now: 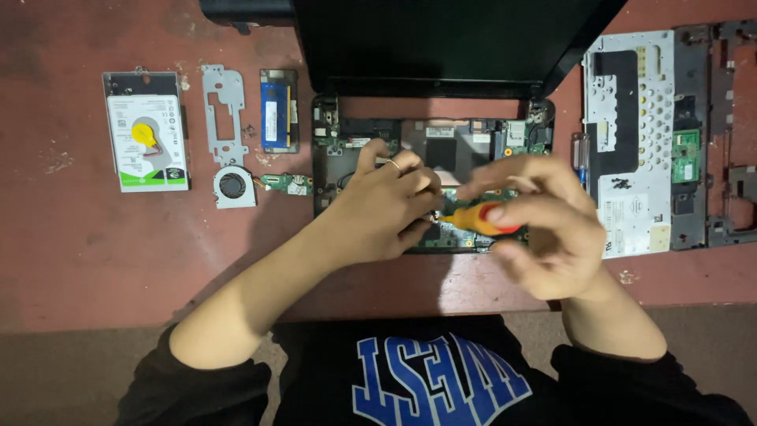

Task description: Repairing a laptop by unscrewing and adjusting internal components.

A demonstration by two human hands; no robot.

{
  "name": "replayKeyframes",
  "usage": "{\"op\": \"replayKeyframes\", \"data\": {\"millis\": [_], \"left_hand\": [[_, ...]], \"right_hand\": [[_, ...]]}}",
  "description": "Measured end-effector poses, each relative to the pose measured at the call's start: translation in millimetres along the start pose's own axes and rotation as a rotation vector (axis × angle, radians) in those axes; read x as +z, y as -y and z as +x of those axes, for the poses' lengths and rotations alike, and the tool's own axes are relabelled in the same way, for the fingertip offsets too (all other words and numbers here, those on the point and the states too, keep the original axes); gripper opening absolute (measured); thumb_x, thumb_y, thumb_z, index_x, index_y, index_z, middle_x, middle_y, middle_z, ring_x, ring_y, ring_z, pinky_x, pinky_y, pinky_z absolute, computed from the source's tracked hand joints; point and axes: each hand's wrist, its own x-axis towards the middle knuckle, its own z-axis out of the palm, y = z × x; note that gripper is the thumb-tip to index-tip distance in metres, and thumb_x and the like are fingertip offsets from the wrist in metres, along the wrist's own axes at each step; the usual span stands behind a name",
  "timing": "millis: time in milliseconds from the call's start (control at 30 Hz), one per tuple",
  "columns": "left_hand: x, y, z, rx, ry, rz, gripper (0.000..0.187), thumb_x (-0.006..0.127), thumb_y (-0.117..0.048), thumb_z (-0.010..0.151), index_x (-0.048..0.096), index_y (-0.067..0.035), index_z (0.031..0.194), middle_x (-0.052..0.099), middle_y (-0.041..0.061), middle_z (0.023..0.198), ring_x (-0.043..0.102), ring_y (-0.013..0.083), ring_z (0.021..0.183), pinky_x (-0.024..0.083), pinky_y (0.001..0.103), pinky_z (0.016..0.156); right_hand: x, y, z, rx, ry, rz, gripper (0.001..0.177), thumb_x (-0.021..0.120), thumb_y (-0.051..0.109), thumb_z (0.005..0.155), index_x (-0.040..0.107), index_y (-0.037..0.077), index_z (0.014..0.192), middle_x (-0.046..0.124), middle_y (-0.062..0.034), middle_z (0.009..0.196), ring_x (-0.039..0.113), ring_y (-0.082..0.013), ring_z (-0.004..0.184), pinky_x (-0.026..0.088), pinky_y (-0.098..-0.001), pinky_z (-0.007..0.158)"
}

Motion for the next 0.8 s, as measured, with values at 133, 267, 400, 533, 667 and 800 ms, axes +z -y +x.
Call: {"op": "replayKeyframes", "data": {"millis": [133,267,400,533,667,800], "left_hand": [[-1,-1,1,-0.003,0.019,0.037,0.016,0.069,-0.025,0.081,0.070,-0.016,0.094,0.060,-0.001,0.107,0.052,0.0248,0.106,0.031,0.056,0.092],[0,-1,0,-0.015,0.038,0.021,0.015,0.067,-0.027,0.081,0.069,-0.016,0.091,0.061,0.001,0.109,0.052,0.0275,0.108,0.030,0.058,0.092],[2,0,-2,-0.012,0.040,0.027,0.012,0.068,-0.023,0.082,0.068,-0.015,0.092,0.060,0.002,0.107,0.055,0.0291,0.106,0.029,0.058,0.093],[3,1,-3,-0.008,-0.005,0.009,0.013,0.069,-0.022,0.081,0.067,-0.015,0.092,0.057,0.001,0.107,0.055,0.0274,0.106,0.028,0.058,0.094],[1,0,-2,0.010,-0.030,0.010,0.017,0.070,-0.023,0.082,0.063,-0.015,0.095,0.056,0.000,0.106,0.054,0.0286,0.107,0.028,0.054,0.090],[2,1,0,0.003,-0.100,-0.067,0.020,0.077,-0.032,0.085,0.064,-0.017,0.092,0.059,-0.004,0.103,0.055,0.0261,0.108,0.026,0.052,0.089]], "right_hand": [[3,6,7,0.001,0.011,-0.069,0.023,0.068,0.011,0.088,0.058,0.005,0.108,0.053,-0.0147,0.106,0.066,-0.0275,0.094,0.067,-0.0362,0.086],[1,5,7,0.000,-0.014,0.033,0.017,0.049,0.004,0.097,0.046,-0.003,0.112,0.062,-0.0248,0.103,0.071,-0.0366,0.098,0.067,-0.0399,0.089],[1,11,11,0.040,-0.068,0.066,0.013,0.041,0.003,0.100,0.044,-0.003,0.111,0.061,-0.0270,0.103,0.071,-0.0364,0.095,0.068,-0.0413,0.086],[-2,8,9,0.017,-0.100,0.080,0.012,0.042,0.003,0.099,0.045,-0.002,0.110,0.062,-0.0262,0.102,0.073,-0.0356,0.091,0.070,-0.0406,0.083],[-5,15,14,0.001,-0.122,0.003,0.012,0.041,0.010,0.101,0.042,0.001,0.108,0.062,-0.0259,0.097,0.073,-0.0351,0.085,0.069,-0.0411,0.078],[-6,17,11,0.020,-0.188,0.014,0.010,0.041,0.010,0.102,0.041,0.003,0.109,0.060,-0.0267,0.099,0.073,-0.0361,0.085,0.068,-0.0419,0.078]]}}
